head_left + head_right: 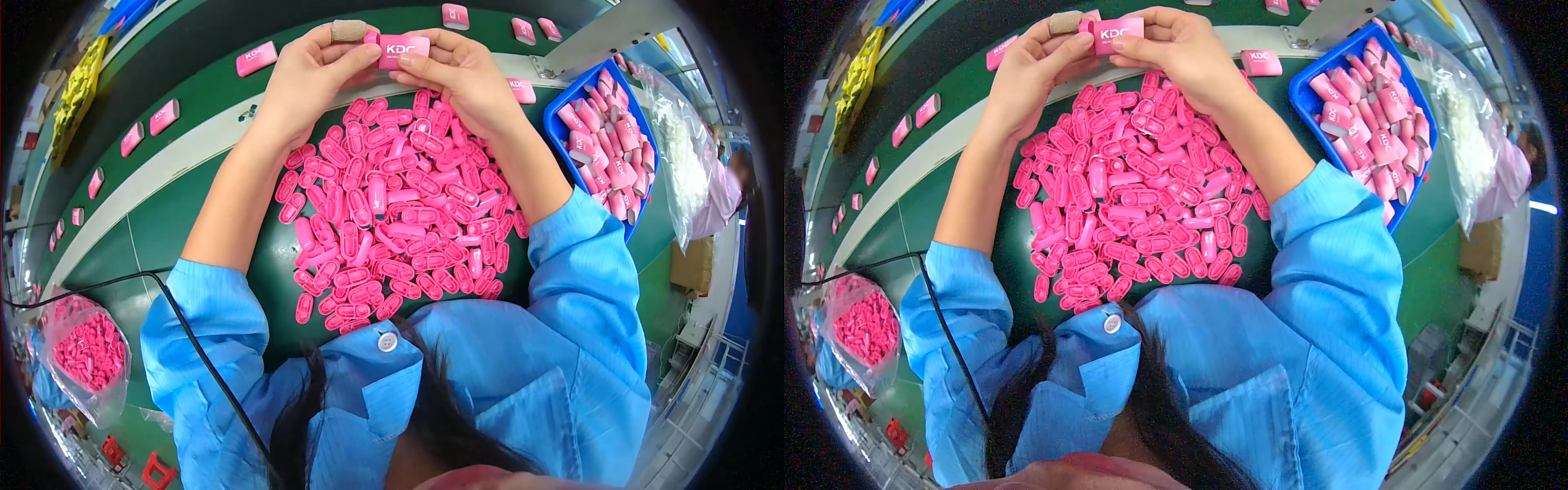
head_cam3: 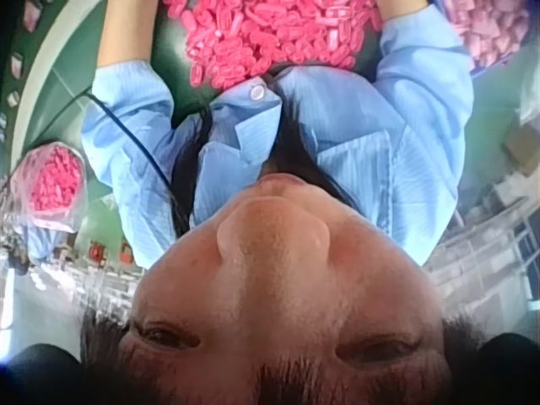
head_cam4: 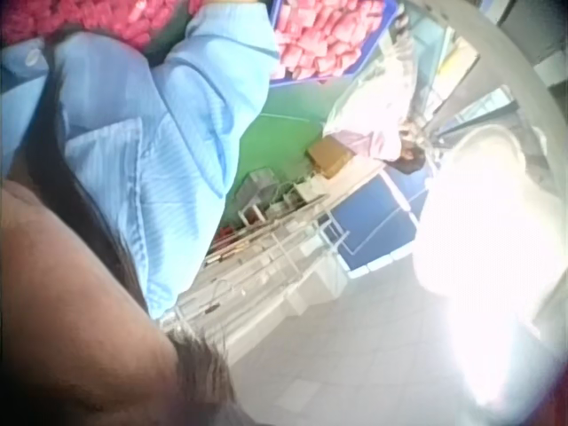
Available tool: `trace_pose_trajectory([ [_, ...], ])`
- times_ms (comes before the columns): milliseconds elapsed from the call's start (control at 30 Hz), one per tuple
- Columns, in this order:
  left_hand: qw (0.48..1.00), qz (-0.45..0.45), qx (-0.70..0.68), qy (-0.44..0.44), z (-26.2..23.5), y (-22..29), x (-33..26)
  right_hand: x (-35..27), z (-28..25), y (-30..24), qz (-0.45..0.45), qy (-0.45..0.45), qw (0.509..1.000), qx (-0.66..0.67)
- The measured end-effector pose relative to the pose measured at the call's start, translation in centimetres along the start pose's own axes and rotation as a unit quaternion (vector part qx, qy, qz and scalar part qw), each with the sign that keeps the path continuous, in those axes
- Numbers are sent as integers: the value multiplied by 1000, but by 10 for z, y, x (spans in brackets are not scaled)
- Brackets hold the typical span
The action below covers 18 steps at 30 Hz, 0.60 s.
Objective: The person repeatedly picks up pink plastic components from a large pile on a green table and inserts them into pink rectangular casings labeled 'KDC'. The person handles the items one at a time, placing the assembled units in a line on the table.
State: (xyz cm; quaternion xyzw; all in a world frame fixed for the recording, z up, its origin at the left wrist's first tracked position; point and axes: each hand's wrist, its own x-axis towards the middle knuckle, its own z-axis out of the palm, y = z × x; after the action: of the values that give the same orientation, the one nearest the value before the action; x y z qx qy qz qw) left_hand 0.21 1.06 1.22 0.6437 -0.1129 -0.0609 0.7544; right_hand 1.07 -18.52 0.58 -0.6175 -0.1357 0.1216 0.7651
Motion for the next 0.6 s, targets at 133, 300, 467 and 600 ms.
trace_pose_trajectory([
  [133, 1000, -6, -3, -14, 2, -12, -2, -4, -5, 2, -1, 28, 993, -118],
  [300, 999, -18, 14, -35, 1, -9, -4, -3, -7, -5, 12, 4, 993, -120],
  [467, 991, -51, 48, -113, -9, 1, -5, -4, -10, -3, -24, -18, 992, -124],
  [600, 949, 112, 292, 31, 7, -3, -15, -5, -8, 4, -55, 13, 988, -147],
])
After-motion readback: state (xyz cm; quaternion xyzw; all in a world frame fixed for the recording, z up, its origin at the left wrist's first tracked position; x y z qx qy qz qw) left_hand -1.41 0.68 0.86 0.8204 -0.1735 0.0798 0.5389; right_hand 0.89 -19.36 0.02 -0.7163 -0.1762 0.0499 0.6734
